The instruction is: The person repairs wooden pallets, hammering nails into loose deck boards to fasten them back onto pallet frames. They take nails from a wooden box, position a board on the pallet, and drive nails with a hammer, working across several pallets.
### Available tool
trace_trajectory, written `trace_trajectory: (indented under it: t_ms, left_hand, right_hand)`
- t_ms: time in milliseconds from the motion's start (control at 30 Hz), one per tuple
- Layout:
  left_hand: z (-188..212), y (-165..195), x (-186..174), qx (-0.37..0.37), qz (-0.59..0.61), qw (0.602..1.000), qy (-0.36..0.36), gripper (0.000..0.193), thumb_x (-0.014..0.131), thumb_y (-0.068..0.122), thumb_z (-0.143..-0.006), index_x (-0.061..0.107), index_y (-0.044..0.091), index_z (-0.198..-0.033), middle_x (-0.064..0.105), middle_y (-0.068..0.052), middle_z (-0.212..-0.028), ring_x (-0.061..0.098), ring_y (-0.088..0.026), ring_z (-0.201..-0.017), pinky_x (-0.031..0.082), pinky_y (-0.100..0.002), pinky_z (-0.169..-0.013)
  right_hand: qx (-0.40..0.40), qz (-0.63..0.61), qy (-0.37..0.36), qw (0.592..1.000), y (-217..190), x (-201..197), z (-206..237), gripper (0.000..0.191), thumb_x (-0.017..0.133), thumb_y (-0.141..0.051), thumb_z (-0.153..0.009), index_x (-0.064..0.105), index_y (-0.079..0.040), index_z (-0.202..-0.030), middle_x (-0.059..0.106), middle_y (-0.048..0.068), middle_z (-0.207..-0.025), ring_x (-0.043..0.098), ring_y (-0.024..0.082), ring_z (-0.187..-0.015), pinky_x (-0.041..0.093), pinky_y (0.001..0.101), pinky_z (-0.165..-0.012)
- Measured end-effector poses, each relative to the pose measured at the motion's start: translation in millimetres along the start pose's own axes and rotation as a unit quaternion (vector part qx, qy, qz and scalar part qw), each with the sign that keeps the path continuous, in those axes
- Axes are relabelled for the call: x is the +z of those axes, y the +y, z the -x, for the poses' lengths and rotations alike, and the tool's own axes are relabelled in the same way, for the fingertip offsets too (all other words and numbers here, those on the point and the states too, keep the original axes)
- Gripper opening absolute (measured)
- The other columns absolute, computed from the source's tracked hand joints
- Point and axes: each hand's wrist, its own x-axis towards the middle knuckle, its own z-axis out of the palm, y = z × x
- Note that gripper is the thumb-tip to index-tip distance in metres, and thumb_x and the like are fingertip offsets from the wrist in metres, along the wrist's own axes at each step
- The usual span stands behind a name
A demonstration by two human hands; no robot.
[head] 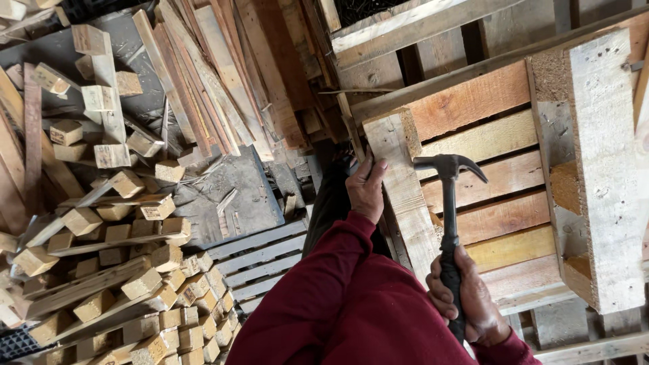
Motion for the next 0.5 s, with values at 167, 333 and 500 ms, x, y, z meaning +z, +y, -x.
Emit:
trace_trajectory:
  t_ms: [167, 333, 500]
  left_hand:
    - [-0.6, -0.6, -1.5, -0.016, -0.004, 1.000, -0.014, 0.050, 0.068, 0.016, -0.098, 0.056, 0.001, -0.144, 0.072, -0.005, -0.127, 0.068, -0.010, -0.112, 0.054, -0.026, -0.104]
    - [-2.7, -4.4, -5.4, -0.035, 0.029, 0.999, -0.012, 0.044, 0.071, 0.013, -0.099, 0.063, 0.000, -0.140, 0.073, -0.009, -0.119, 0.067, -0.012, -0.101, 0.056, -0.030, -0.095]
    - [-3.8, -0.8, -7.0, -0.024, -0.074, 0.997, -0.015, 0.035, 0.070, 0.013, -0.099, 0.070, 0.003, -0.132, 0.076, -0.005, -0.112, 0.069, -0.010, -0.100, 0.057, -0.026, -0.092]
  right_hand:
    - [-0.066, -0.067, -0.030, 0.995, 10.2, -5.3, -0.2, 0.056, 0.042, -0.059, -0.103, 0.051, -0.006, -0.089, 0.041, -0.001, -0.050, 0.039, 0.007, -0.032, 0.036, 0.0218, -0.026]
    - [-0.019, -0.041, -0.020, 0.999, 9.5, -5.1, -1.0, 0.059, 0.042, -0.061, -0.102, 0.053, -0.004, -0.088, 0.043, -0.001, -0.049, 0.039, 0.008, -0.031, 0.034, 0.0228, -0.025]
    - [-0.104, 0.238, 0.089, 0.962, -3.7, 7.1, 7.0, 0.057, 0.043, -0.054, -0.100, 0.057, 0.000, -0.091, 0.052, 0.005, -0.051, 0.047, 0.014, -0.034, 0.041, 0.0293, -0.033]
